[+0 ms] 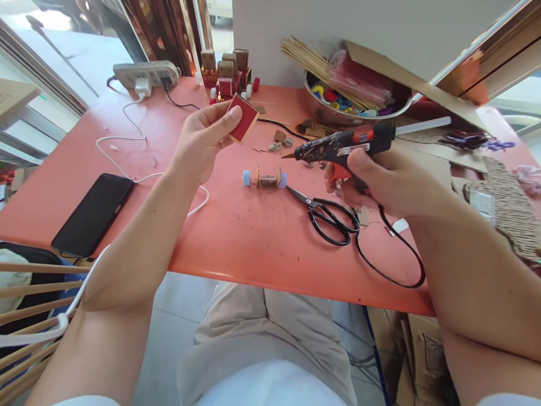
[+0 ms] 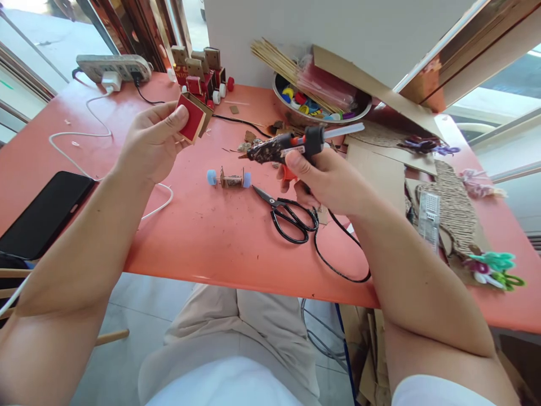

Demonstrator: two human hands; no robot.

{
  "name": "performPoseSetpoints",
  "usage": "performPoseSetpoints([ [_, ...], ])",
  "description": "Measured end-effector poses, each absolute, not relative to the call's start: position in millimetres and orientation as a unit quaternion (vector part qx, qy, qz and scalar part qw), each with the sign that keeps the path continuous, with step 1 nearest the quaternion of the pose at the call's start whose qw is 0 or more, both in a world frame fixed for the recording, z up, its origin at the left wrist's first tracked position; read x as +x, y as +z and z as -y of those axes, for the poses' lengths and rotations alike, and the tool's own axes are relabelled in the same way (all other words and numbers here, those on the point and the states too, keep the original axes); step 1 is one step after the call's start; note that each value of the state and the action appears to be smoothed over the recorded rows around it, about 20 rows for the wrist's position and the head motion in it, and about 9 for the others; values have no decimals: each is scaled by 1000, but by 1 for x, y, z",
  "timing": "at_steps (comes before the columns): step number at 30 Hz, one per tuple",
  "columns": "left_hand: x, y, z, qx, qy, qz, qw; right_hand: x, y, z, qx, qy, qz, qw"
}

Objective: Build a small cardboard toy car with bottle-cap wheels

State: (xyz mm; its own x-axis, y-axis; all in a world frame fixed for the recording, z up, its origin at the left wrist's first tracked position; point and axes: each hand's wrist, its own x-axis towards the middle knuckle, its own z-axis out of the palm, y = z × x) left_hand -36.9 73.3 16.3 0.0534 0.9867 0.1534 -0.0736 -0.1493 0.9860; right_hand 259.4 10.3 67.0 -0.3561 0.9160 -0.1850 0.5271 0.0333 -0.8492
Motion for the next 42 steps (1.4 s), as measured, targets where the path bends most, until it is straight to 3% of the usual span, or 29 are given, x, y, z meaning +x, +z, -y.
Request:
performPoseSetpoints([
  [15,-42,14,-76,564,509,-399,513,271,37,-26,-503,433,723,191],
  [42,-40,18,-74,554,507,-395,530,274,42,-24,-502,410,743,165],
])
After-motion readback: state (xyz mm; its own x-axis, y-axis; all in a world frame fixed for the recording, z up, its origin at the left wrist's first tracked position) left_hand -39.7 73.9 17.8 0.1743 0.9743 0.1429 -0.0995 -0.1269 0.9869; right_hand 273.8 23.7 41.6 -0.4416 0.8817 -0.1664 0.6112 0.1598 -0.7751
